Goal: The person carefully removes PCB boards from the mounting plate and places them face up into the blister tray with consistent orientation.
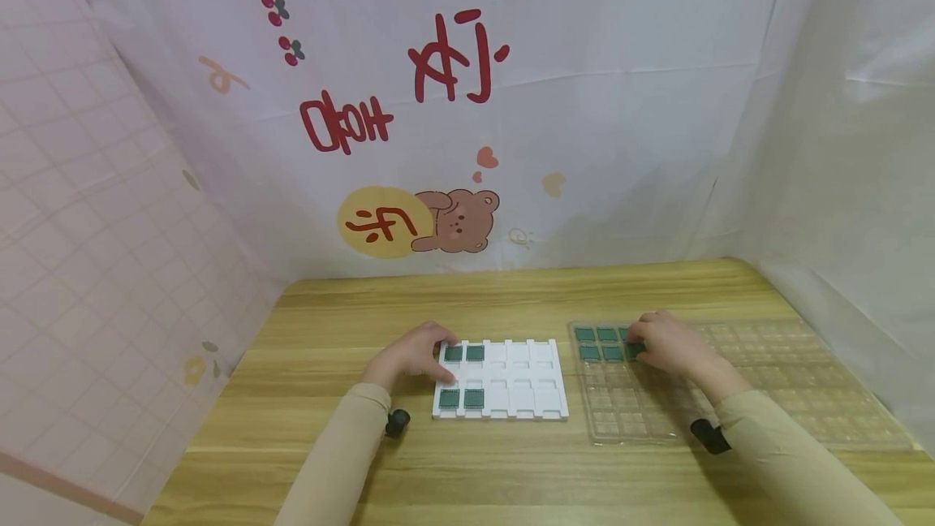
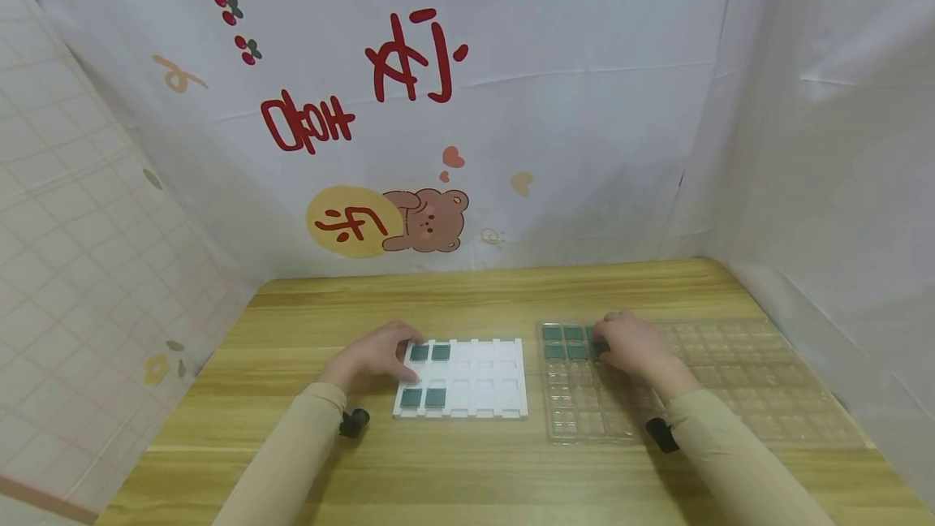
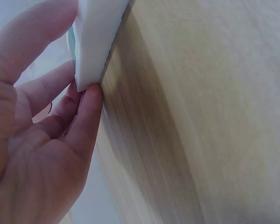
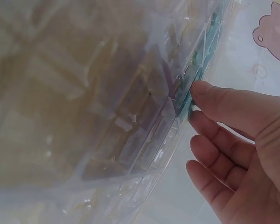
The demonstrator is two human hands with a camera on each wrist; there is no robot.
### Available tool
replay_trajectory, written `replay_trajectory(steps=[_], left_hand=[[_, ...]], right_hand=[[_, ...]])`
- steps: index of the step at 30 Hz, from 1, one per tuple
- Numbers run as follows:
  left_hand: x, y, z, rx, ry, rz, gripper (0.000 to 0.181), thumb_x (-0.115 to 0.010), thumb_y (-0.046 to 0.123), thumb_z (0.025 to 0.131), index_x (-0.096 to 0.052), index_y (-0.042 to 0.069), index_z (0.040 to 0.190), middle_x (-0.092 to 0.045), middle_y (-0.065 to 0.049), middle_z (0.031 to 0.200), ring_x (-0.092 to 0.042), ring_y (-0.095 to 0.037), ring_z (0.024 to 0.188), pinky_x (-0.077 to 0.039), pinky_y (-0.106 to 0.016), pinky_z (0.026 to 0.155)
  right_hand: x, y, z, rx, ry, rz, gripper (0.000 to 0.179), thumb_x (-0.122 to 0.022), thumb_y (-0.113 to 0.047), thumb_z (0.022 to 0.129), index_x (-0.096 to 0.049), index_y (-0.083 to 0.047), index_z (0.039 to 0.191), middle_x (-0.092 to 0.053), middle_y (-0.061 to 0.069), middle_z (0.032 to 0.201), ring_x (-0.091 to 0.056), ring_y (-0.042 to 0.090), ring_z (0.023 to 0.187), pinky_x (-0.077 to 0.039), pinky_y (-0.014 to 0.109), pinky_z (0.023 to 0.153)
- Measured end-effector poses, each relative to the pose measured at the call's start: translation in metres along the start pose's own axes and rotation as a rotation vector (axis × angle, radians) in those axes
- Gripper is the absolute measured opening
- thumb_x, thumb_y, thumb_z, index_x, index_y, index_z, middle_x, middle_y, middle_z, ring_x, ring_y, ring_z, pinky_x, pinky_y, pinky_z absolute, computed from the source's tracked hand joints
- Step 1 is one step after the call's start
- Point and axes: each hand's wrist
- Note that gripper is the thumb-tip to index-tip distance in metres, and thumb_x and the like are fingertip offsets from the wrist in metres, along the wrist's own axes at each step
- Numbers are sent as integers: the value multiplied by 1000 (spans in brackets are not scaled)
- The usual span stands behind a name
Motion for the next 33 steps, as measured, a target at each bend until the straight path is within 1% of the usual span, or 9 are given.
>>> replay_trajectory(steps=[5,11,20,24,28,33], left_hand=[[0,0,0,-8,-1,10,62,-91,24,69,-66,4,122,-57,-7,119,-50,-21,105,-42,-42,98],[-1,-2,1,-15,2,24,62,-92,24,69,-66,4,121,-57,-7,119,-50,-21,105,-42,-42,98],[-1,-2,1,-25,0,24,62,-91,22,69,-65,4,122,-57,-7,118,-49,-21,104,-42,-41,96],[-1,-3,0,-30,0,21,62,-92,21,69,-65,3,122,-57,-8,119,-50,-22,105,-43,-41,96],[-1,-3,0,-31,2,21,62,-92,22,69,-65,3,122,-57,-7,118,-49,-21,104,-42,-41,96],[-1,-4,1,-34,5,23,62,-92,23,69,-65,3,122,-57,-6,116,-49,-20,102,-43,-40,94]], right_hand=[[0,0,0,5,-6,7,24,-85,-7,71,-71,-10,90,-62,4,89,-59,31,85,-51,47,76],[1,-1,-1,-15,-24,9,22,-83,-6,74,-72,-9,93,-62,4,91,-59,31,87,-51,46,75],[3,-5,-1,-11,21,39,19,-83,-10,76,-70,-9,91,-64,2,88,-61,27,83,-51,45,75],[7,-11,2,-5,33,72,18,-81,-12,80,-70,-8,94,-67,2,89,-63,25,81,-53,44,73],[10,-16,5,-16,24,108,18,-78,-13,84,-70,-7,99,-69,2,91,-65,21,81,-53,42,72],[11,-25,11,-10,32,189,21,-76,-8,84,-69,-2,103,-69,5,93,-65,22,82,-53,42,73]])
Point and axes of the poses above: each hand's wrist, its own z-axis towards the middle knuckle, its own x-axis out of the back of the hand, y = z × x
